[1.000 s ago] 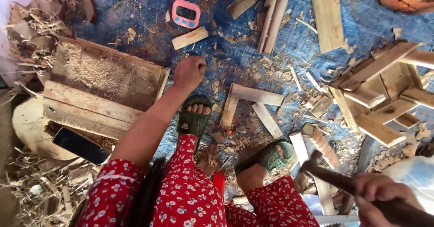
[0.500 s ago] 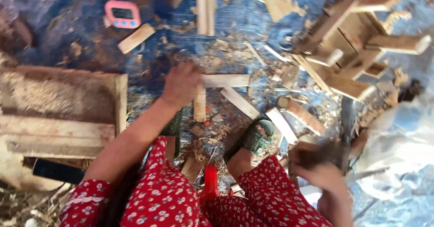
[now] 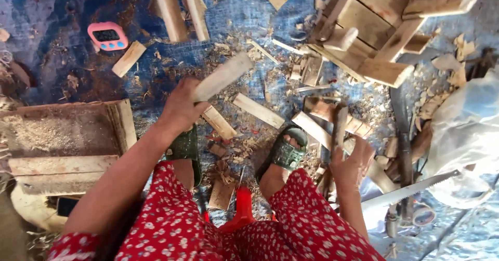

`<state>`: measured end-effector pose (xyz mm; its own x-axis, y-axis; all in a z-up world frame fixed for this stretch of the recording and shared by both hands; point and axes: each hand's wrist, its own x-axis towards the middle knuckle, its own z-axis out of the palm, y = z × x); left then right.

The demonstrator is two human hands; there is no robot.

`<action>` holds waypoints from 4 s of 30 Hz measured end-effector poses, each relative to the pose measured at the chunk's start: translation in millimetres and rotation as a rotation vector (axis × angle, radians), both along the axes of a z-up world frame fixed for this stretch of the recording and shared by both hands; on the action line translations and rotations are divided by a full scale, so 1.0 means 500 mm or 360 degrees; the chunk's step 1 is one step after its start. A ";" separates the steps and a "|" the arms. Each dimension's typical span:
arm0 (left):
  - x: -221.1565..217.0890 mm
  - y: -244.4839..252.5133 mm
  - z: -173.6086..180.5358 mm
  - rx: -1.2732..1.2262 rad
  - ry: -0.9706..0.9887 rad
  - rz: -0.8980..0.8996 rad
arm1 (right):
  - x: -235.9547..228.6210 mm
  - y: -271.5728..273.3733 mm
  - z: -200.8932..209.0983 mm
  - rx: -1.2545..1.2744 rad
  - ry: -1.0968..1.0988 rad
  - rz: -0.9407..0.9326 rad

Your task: The person sits on a low stool on the workshop floor and assembles small wooden frames from cut sticks. They fit the pieces together, hold a frame square, and drive nails into the joints using a hammer, then smooth a stick with a hand plane and set the finished frame aside.

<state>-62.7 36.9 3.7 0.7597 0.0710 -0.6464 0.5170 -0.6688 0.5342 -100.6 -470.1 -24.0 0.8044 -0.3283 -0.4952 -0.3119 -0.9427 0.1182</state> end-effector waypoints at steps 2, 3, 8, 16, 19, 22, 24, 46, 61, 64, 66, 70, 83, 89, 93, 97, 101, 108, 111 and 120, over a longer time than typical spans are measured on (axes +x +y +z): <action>-0.001 0.002 0.072 -0.0045 0.0128 0.0148 | 0.040 0.098 0.062 0.0564 -0.0702 0.0341; -0.003 0.000 0.098 -0.0030 0.0119 0.0142 | 0.060 0.165 0.043 0.0576 -0.0713 0.0334; -0.035 0.000 0.182 -0.0307 0.0125 0.0335 | 0.085 0.356 -0.145 0.0806 -0.0460 0.1534; -0.108 -0.042 0.003 -0.0264 0.0038 0.0218 | 0.162 0.404 -0.196 0.0716 -0.0744 0.1167; -0.094 -0.065 -0.097 -0.0390 0.0094 0.0269 | 0.180 0.411 -0.143 0.0695 -0.0496 0.1150; -0.076 -0.075 -0.120 -0.0465 0.0168 0.0222 | 0.180 0.405 -0.154 0.0675 -0.0499 0.1282; -0.066 -0.069 -0.119 -0.0511 0.0138 0.0141 | 0.175 0.401 -0.163 0.0679 -0.0551 0.1329; 0.048 0.035 -0.044 -0.0051 0.0229 -0.0385 | 0.195 0.381 -0.109 0.0958 -0.0414 0.0973; 0.031 -0.042 -0.102 0.0032 0.0053 -0.0538 | 0.177 0.364 -0.162 0.0538 -0.0442 0.1417; 0.033 -0.036 -0.090 -0.0005 0.0055 -0.0527 | 0.183 0.363 -0.158 0.0632 -0.0568 0.1440; 0.037 -0.036 -0.082 -0.0018 0.0062 -0.0522 | 0.199 0.371 -0.092 0.0711 -0.0576 0.1411; 0.068 -0.043 -0.090 0.0061 -0.0097 -0.0586 | 0.220 0.333 -0.019 0.1363 -0.0092 0.0501; 0.151 -0.085 -0.143 -0.0022 -0.0130 -0.0449 | 0.186 0.350 -0.177 0.0735 -0.0496 0.1422; 0.138 -0.095 -0.137 -0.0031 -0.0084 -0.0379 | 0.185 0.351 -0.174 0.0760 -0.0419 0.1342; 0.134 -0.095 -0.129 -0.0177 -0.0021 -0.0225 | 0.184 0.361 -0.165 0.0852 -0.0445 0.1269; 0.131 -0.101 -0.127 -0.0178 -0.0001 -0.0174 | 0.180 0.366 -0.163 0.0900 -0.0456 0.1196; 0.136 -0.106 -0.124 -0.0111 0.0007 -0.0174 | 0.180 0.375 -0.160 0.0889 -0.0431 0.1137; 0.134 -0.105 -0.125 -0.0124 0.0043 -0.0179 | 0.183 0.376 -0.143 0.0781 -0.0260 0.1137; 0.142 -0.091 -0.097 -0.0080 0.0040 -0.0203 | 0.199 0.383 -0.100 0.0806 -0.0305 0.1225; 0.077 -0.022 -0.044 -0.0234 -0.0206 -0.0077 | 0.031 0.291 -0.102 0.1081 -0.0618 0.0935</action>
<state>-24.0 26.1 -18.4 0.8373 -0.0555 -0.5439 0.4068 -0.6013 0.6877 -84.9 -324.7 -75.0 0.8957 0.4339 -0.0971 0.3264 -0.7900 -0.5189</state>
